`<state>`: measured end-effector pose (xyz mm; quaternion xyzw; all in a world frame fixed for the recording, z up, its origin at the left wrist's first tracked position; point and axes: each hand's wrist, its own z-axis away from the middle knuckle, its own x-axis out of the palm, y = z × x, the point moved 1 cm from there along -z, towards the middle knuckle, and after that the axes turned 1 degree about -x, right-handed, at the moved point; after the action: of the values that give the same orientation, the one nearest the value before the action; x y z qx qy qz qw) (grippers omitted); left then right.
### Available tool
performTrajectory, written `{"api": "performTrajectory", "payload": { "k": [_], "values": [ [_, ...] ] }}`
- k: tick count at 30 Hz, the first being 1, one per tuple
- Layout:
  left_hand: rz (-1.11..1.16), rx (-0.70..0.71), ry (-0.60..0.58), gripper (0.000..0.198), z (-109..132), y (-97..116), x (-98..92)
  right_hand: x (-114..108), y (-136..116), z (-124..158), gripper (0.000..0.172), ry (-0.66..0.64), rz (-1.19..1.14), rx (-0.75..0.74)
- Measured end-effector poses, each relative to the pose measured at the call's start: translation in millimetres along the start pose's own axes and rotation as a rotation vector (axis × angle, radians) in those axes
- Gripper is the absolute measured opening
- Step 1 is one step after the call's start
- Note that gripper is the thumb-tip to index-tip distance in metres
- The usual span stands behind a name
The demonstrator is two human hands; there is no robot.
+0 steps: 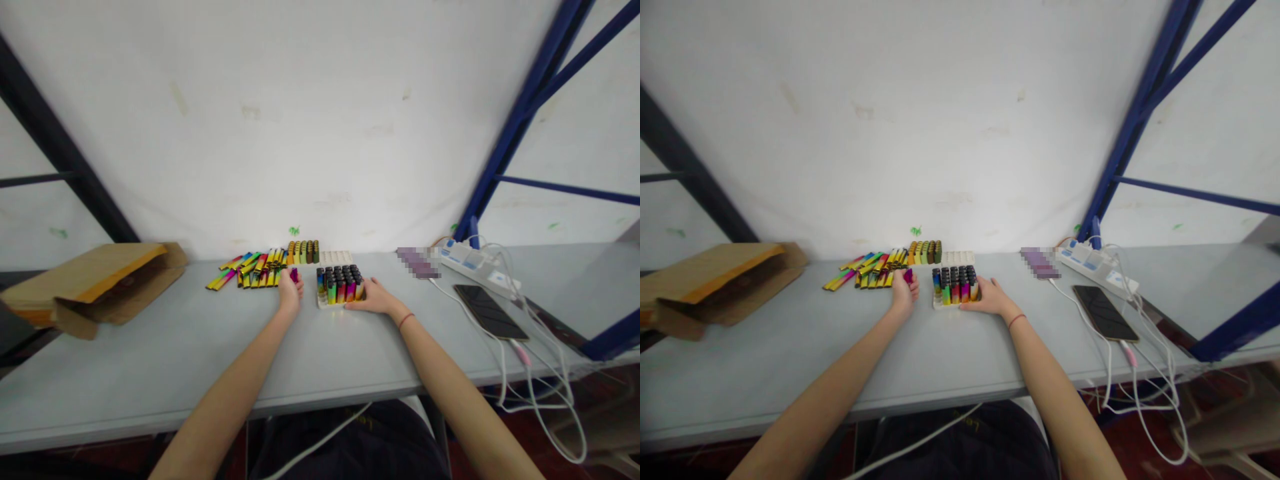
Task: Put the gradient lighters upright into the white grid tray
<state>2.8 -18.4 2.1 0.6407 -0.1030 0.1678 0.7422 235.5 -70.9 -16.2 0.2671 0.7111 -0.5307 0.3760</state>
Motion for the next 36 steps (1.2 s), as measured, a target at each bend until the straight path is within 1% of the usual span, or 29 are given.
{"api": "performTrajectory", "payload": {
  "k": [2, 4, 5, 6, 7, 9, 12, 14, 15, 18, 22, 26, 31, 33, 34, 35, 36],
  "values": [
    [-0.046, -0.023, -0.096, 0.035, -1.4, 2.5, -0.1, -0.1, -0.5, 0.2, 0.070, 0.006, -0.008, 0.002],
    [-0.124, -0.056, -0.227, 0.033, -2.7, 7.3, -0.6, -0.4, -1.2, 0.3, 0.069, 0.009, -0.005, 0.001],
    [-0.167, -0.049, -0.291, 0.030, -2.9, 10.3, -1.1, -0.6, -1.5, 0.3, 0.068, 0.008, 0.000, 0.000],
    [-0.207, -0.011, -0.346, 0.026, -2.6, 13.7, -1.6, -0.8, -1.8, 0.3, 0.067, 0.004, 0.006, -0.001],
    [-0.241, 0.062, -0.389, 0.023, -1.6, 17.4, -2.1, -1.0, -1.9, 0.3, 0.067, 0.000, 0.010, -0.001],
    [-0.305, 0.275, -0.426, 0.022, 2.2, 24.9, -2.9, -1.3, -1.8, 0.3, 0.068, -0.001, 0.011, -0.002],
    [-0.462, 0.619, -0.397, 0.025, 9.9, 35.5, -3.1, -0.9, -0.8, 0.1, 0.069, 0.001, 0.006, -0.010],
    [-0.633, 0.765, -0.420, 0.026, 13.3, 40.0, -3.2, -0.1, 0.5, -0.2, 0.070, 0.004, 0.003, -0.012],
    [-0.721, 0.801, -0.455, 0.027, 13.8, 41.1, -3.6, 0.4, 1.2, -0.3, 0.070, 0.004, 0.004, -0.011],
    [-0.915, 0.793, -0.564, 0.032, 11.5, 39.7, -6.8, 1.8, 3.6, -0.7, 0.070, 0.009, 0.026, -0.015],
    [-1.030, 0.738, -0.609, 0.033, 4.4, 32.4, -12.5, 2.7, 5.3, -0.8, 0.069, 0.038, 0.038, -0.030],
    [-1.064, 0.658, -0.609, 0.033, -1.2, 25.5, -15.5, 2.9, 5.3, -0.7, 0.073, 0.029, 0.017, -0.031],
    [-0.967, 0.600, -0.592, 0.033, 1.3, 23.2, -13.3, 2.7, 5.1, -0.9, 0.070, 0.012, 0.017, -0.019],
    [-0.950, 0.614, -0.570, 0.033, 1.7, 26.3, -13.2, 2.5, 5.2, -1.0, 0.069, 0.009, 0.016, -0.021],
    [-0.957, 0.636, -0.532, 0.030, 0.3, 29.1, -14.9, 2.4, 5.3, -1.1, 0.068, 0.007, 0.015, -0.023],
    [-0.978, 0.661, -0.463, 0.027, -2.4, 32.7, -18.4, 2.4, 5.4, -1.2, 0.067, 0.006, 0.015, -0.025],
    [-1.012, 0.684, -0.359, 0.023, -6.5, 37.0, -24.0, 2.3, 5.7, -1.3, 0.067, 0.005, 0.017, -0.027]
  ]
}}
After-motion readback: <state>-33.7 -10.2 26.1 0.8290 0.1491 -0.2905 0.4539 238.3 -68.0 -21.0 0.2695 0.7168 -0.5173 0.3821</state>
